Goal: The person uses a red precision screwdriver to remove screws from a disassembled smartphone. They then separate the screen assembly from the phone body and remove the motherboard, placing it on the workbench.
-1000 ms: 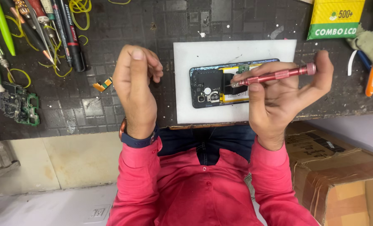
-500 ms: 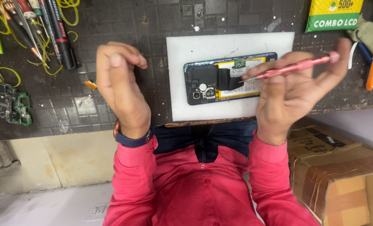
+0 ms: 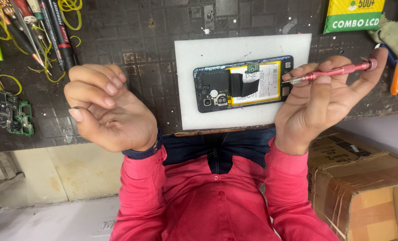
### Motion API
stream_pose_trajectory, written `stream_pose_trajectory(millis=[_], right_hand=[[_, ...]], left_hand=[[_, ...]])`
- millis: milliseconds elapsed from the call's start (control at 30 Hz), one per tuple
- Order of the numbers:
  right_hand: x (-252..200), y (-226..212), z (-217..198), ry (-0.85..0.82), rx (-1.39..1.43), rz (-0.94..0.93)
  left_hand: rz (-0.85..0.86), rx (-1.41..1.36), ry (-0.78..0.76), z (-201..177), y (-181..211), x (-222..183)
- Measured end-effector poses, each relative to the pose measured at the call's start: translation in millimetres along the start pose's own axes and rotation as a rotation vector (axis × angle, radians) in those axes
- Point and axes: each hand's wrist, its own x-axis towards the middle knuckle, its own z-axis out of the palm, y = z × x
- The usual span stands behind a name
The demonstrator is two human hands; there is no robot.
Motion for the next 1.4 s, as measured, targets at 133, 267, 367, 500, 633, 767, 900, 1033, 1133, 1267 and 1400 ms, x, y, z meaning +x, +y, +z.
stream_pose_trajectory(millis=[133, 267, 367, 500, 633, 767, 900, 1033, 1133, 1267, 1400], right_hand=[[0, 0, 0, -0.011, 0.02, -0.033], [1, -3, 1, -0.001, 0.075, -0.078], [-5, -10, 1, 0.059, -0.003, -0.067], [-15, -19, -8, 0.013, -0.229, -0.17], [-24, -23, -27, -0.026, -0.408, -0.215], [-23, -22, -44, -0.084, -0.574, -0.298], [-22, -23, -49, -0.105, -0.672, -0.338], [-17, -20, -48, -0.155, -0.709, -0.363], [-16, -18, -46, -0.183, -0.7, -0.373], [-18, -17, -39, -0.207, -0.712, -0.359], [-19, -16, -35, -0.246, -0.769, -0.373]], left_hand=[[0.023, 0.025, -0.025, -1, -1, 0], [0.011, 0.138, -0.139, 3, 2, -1], [-0.072, 0.485, -0.33, 8, 6, 0], [-0.047, 0.709, -0.58, 19, 9, 1], [-0.069, 0.7, -0.634, 22, 13, 0], [-0.122, 0.707, -0.668, 21, 11, 0], [-0.049, 0.737, -0.768, 21, 11, 2], [0.024, 0.764, -0.873, 25, 10, 4], [0.025, 0.782, -0.975, 30, 11, 6], [0.042, 0.809, -1.065, 35, 11, 10], [0.03, 0.835, -1.097, 37, 11, 9]])
